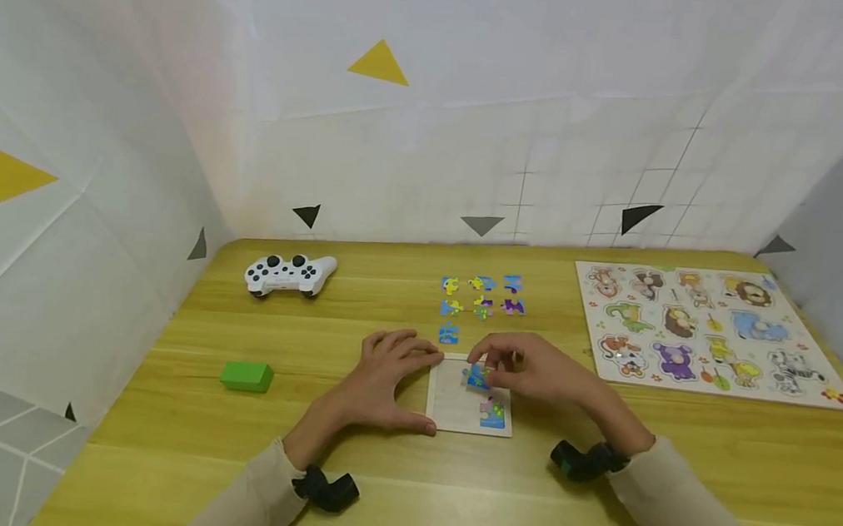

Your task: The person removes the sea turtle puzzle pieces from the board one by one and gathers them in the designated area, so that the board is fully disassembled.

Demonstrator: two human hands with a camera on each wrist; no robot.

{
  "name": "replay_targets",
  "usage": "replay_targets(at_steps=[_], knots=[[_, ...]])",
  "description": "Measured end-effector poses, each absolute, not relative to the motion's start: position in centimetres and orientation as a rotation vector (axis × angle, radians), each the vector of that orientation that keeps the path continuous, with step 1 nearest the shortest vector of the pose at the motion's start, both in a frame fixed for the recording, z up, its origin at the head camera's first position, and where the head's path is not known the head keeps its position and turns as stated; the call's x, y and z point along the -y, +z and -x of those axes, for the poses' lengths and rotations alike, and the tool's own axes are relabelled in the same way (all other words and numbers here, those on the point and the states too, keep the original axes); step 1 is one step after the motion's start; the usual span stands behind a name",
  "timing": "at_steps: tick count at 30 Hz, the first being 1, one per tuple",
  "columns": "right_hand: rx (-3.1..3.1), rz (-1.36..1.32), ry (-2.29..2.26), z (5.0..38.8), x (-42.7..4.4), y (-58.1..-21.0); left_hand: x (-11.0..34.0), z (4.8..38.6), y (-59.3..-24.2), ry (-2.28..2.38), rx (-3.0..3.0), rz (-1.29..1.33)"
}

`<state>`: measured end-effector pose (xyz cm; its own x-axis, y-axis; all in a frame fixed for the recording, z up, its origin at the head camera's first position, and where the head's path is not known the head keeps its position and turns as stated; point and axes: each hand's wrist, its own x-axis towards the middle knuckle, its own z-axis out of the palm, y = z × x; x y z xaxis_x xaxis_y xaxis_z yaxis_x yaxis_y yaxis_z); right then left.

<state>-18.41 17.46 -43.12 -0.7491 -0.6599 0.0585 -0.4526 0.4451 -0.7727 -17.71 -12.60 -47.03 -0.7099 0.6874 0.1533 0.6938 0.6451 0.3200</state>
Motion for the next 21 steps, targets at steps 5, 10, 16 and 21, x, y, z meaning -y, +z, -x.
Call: replay_targets(at_steps=[5,10,16,21], knots=[[-2.552,0.946,-1.218,19.6,-18.2,-43.0,12.6,17.7,-47.1,-0.56,2.841,1.185],[-2.611,0.933,-1.211,21.0,-18.5,-43.2,12.6,17.8,-47.2,-0.571,2.853,1.188],[-2.604,0.993,-1.152,22.8,-18.5,-43.4,12.7,17.8,-47.2,-0.57,2.842,1.191],[-2.569,0.999,-1.113,23.7,-18.3,-43.4,12.6,17.8,-47.2,-0.562,2.828,1.203]])
